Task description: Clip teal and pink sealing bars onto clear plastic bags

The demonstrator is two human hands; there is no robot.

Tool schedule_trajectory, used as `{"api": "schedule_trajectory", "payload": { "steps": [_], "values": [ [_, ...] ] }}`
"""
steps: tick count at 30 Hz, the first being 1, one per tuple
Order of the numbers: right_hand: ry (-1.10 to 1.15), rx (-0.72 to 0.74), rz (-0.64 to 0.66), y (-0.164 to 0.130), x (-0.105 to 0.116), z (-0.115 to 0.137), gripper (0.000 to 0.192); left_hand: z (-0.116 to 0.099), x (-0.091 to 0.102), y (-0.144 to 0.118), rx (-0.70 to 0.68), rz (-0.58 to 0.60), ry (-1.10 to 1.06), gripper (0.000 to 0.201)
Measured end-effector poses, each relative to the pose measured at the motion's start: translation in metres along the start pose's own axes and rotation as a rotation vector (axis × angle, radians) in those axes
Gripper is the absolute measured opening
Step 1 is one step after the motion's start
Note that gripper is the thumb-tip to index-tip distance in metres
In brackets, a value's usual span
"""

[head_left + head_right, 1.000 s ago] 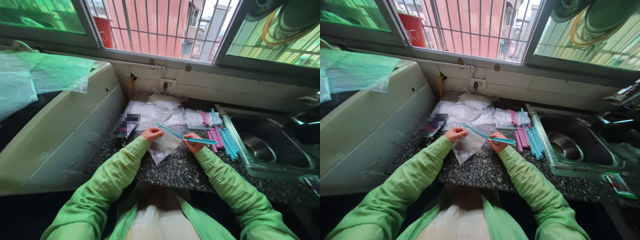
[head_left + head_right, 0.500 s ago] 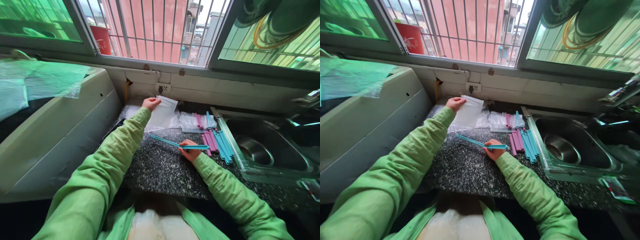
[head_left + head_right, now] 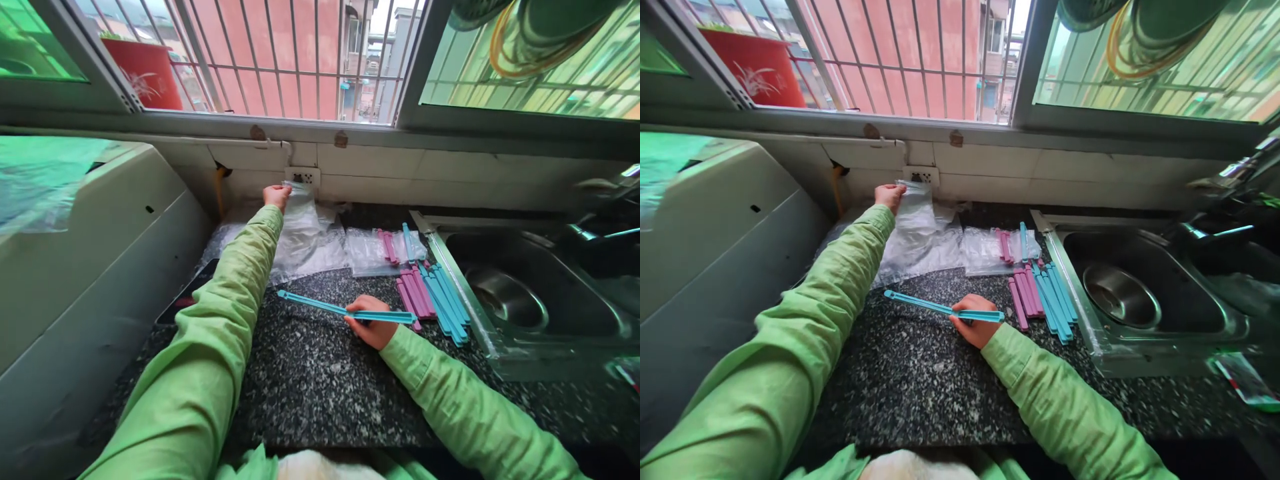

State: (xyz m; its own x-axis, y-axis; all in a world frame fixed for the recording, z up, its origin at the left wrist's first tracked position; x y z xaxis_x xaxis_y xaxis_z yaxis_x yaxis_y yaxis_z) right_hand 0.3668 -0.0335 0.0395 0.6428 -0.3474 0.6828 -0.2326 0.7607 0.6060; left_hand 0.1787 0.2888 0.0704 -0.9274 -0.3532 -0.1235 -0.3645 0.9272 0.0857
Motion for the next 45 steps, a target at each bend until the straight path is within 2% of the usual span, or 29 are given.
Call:
{"api": "schedule_trajectory", "payload": {
  "steps": [3,6,9,14,20,24,28,33,35,38,41,45],
  "values": [
    [0.000,-0.016,0.010,0.001,0.000,0.000,0.005,0.004,0.007,0.008,-0.032,-0.018,0.223,0.014],
    [0.005,-0.031,0.000,0.001,0.001,-0.003,0.005,0.001,0.011,0.007,-0.057,0.023,0.512,0.010],
    [-0.002,-0.042,-0.007,0.001,0.001,-0.005,0.004,-0.004,0.015,0.001,-0.041,0.047,0.662,0.017],
    [-0.014,-0.035,-0.007,0.001,0.002,-0.004,0.004,-0.014,0.021,-0.007,-0.029,0.067,0.707,0.019],
    [-0.027,-0.016,-0.025,0.001,0.001,-0.005,0.004,-0.027,0.040,-0.013,-0.069,0.041,0.672,0.016],
    [-0.050,0.011,-0.043,0.001,0.003,-0.005,0.005,-0.030,0.048,-0.023,-0.097,0.090,0.704,0.010],
    [-0.076,0.026,-0.061,0.002,0.005,-0.004,0.005,-0.032,0.044,-0.049,-0.137,0.201,0.658,0.015],
    [-0.095,0.075,-0.110,0.003,0.009,0.000,0.005,-0.028,0.046,-0.109,-0.091,0.407,0.487,0.019],
    [-0.095,0.084,-0.125,0.003,0.010,0.000,0.005,-0.022,0.055,-0.134,-0.067,0.480,0.435,0.017],
    [-0.109,0.093,-0.137,0.003,0.009,0.000,0.006,-0.008,0.080,-0.161,-0.029,0.507,0.368,0.018],
    [-0.122,0.095,-0.133,0.003,0.008,-0.001,0.008,0.010,0.103,-0.181,0.046,0.515,0.305,0.027],
    [-0.125,0.087,-0.117,0.002,0.006,0.000,0.010,0.028,0.114,-0.198,0.111,0.527,0.235,0.037]
  ]
}}
Point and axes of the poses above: each hand's wrist, its own y-axis towards the middle knuckle, its own x-axis out of the back of the hand, z = x × y, the point moved 8 cm from there along y, towards the middle knuckle, and after that the axes turned 11 degrees about -y, right-handed, at the moved point
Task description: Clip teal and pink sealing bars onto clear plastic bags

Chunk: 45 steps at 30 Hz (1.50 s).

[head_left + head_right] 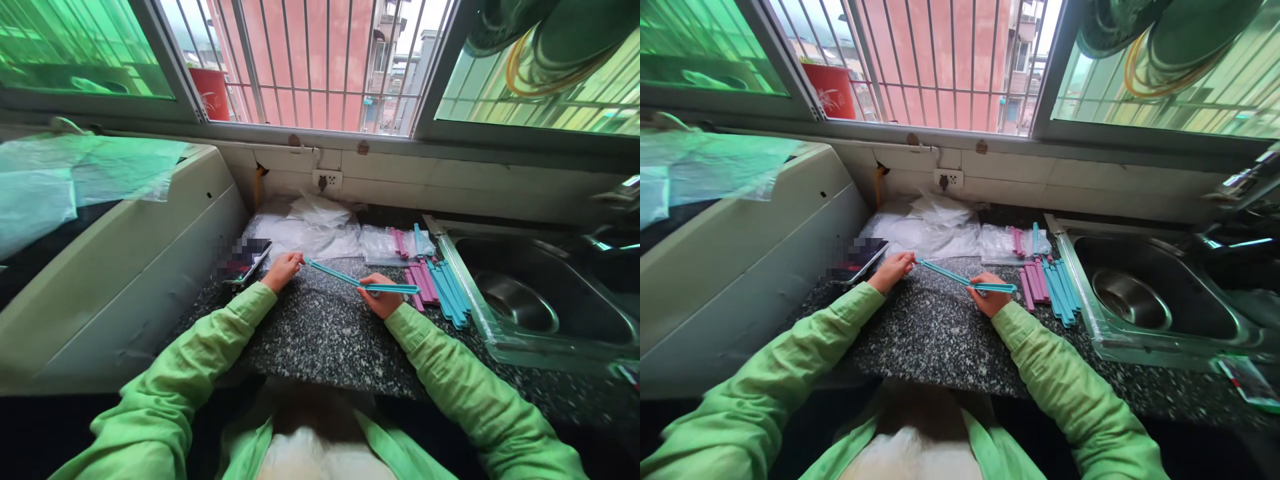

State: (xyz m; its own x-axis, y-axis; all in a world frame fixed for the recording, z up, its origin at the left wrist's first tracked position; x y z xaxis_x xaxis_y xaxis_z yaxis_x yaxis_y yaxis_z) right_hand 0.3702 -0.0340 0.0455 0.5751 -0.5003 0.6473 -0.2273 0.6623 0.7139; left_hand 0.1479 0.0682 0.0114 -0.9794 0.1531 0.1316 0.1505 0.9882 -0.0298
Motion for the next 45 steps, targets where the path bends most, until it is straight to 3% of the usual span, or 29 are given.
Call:
{"api": "schedule_trajectory", "payload": {
  "steps": [5,15,22,31,37,45],
  "values": [
    [0.014,0.015,-0.018,0.000,0.001,0.006,0.009,0.008,-0.007,-0.004,-0.001,-0.014,-0.063,0.041],
    [0.007,-0.031,0.052,-0.002,-0.008,0.010,0.008,0.009,-0.006,-0.004,-0.135,0.050,-0.052,0.039],
    [0.009,-0.035,0.032,0.002,-0.013,0.019,0.007,0.012,0.003,-0.003,-0.045,-0.032,-0.158,0.036],
    [0.059,-0.090,0.038,0.007,-0.024,0.029,0.006,0.007,0.019,-0.002,-0.054,-0.080,-0.239,0.032],
    [0.080,-0.124,0.019,0.009,-0.027,0.030,0.006,0.004,0.018,-0.002,-0.084,-0.063,-0.267,0.031],
    [0.058,-0.104,0.052,0.009,-0.026,0.031,0.007,0.017,0.011,-0.001,0.055,-0.050,-0.297,0.031]
  ]
}}
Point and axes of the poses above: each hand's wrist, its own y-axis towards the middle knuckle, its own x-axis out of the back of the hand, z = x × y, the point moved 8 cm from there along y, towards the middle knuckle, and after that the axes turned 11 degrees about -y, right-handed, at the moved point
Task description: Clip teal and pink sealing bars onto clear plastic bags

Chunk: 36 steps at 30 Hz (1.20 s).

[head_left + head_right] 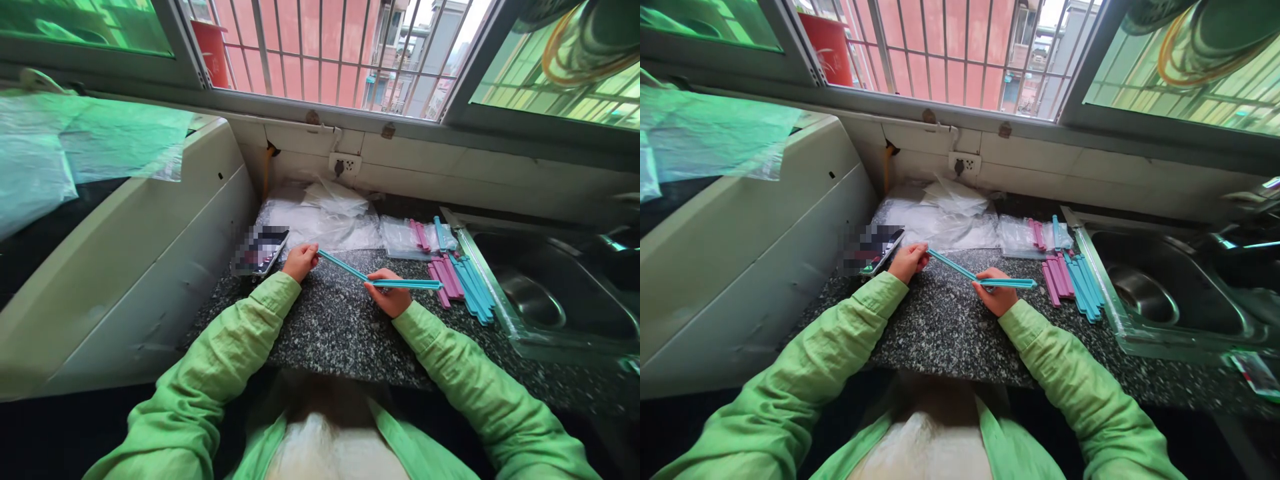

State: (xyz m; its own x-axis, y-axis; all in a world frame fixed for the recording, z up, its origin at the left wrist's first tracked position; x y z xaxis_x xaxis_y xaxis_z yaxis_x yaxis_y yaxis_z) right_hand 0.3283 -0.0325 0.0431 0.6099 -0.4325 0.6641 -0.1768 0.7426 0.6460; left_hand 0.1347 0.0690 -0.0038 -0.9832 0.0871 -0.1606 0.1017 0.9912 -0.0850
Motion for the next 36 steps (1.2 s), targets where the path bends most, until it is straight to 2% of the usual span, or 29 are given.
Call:
{"api": "schedule_trajectory", "payload": {
  "steps": [8,14,20,26,36],
  "values": [
    [0.001,-0.043,0.032,0.000,-0.001,-0.008,0.012,-0.004,0.007,0.003,-0.134,-0.025,0.227,0.029],
    [0.033,-0.116,-0.018,0.000,0.009,-0.017,0.016,-0.006,0.013,0.005,-0.152,-0.072,0.295,0.030],
    [0.028,-0.129,-0.059,0.001,0.023,-0.015,0.017,-0.008,0.014,0.005,-0.156,-0.088,0.317,0.031],
    [-0.007,-0.084,-0.172,0.003,0.043,-0.006,0.013,-0.009,0.013,0.004,-0.174,-0.077,0.330,0.031],
    [-0.078,-0.078,-0.229,0.001,0.049,-0.002,0.013,-0.010,0.003,-0.004,-0.142,-0.031,0.238,0.030]
  ]
}}
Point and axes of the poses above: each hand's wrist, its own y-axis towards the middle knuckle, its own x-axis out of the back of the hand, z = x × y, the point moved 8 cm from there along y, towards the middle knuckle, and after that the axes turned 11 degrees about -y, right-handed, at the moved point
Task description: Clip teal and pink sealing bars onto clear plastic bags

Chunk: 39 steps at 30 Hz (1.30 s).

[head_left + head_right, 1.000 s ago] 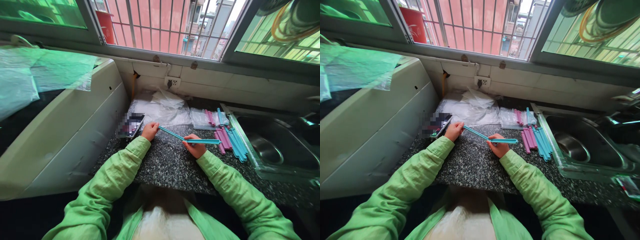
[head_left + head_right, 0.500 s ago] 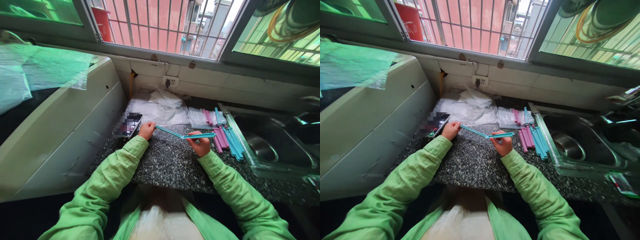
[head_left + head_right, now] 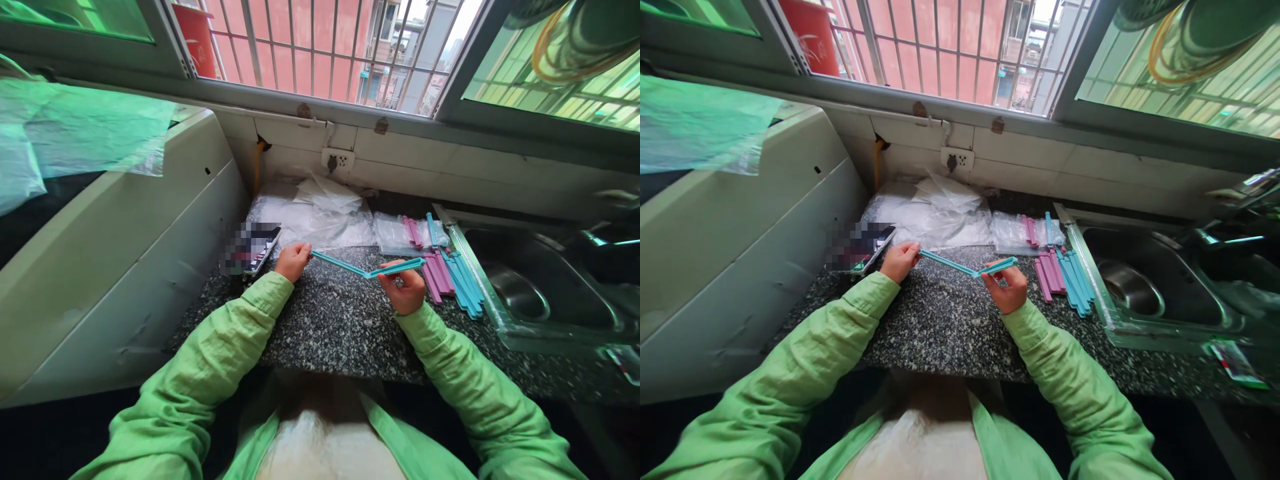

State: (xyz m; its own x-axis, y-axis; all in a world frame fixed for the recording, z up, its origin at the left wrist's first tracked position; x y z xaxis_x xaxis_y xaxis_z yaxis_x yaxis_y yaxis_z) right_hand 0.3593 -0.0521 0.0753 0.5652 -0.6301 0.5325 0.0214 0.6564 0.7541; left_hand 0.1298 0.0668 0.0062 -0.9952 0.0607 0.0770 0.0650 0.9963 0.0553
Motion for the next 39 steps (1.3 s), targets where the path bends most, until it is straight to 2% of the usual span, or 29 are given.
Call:
{"api": "schedule_trajectory", "payload": {
  "steps": [6,14,20,39],
  "values": [
    [-0.005,-0.008,0.037,0.000,-0.003,0.002,0.011,0.002,-0.006,-0.001,-0.025,0.047,-0.020,0.031],
    [0.089,-0.007,0.082,0.000,-0.010,0.003,0.009,-0.006,-0.018,-0.010,0.049,0.113,-0.126,0.034],
    [0.065,0.004,0.100,0.000,-0.010,0.006,0.008,-0.006,-0.021,-0.011,0.070,0.134,-0.185,0.035],
    [0.017,0.115,0.092,-0.002,-0.011,0.016,0.005,-0.003,-0.032,-0.021,0.137,0.211,-0.264,0.036]
  ]
}}
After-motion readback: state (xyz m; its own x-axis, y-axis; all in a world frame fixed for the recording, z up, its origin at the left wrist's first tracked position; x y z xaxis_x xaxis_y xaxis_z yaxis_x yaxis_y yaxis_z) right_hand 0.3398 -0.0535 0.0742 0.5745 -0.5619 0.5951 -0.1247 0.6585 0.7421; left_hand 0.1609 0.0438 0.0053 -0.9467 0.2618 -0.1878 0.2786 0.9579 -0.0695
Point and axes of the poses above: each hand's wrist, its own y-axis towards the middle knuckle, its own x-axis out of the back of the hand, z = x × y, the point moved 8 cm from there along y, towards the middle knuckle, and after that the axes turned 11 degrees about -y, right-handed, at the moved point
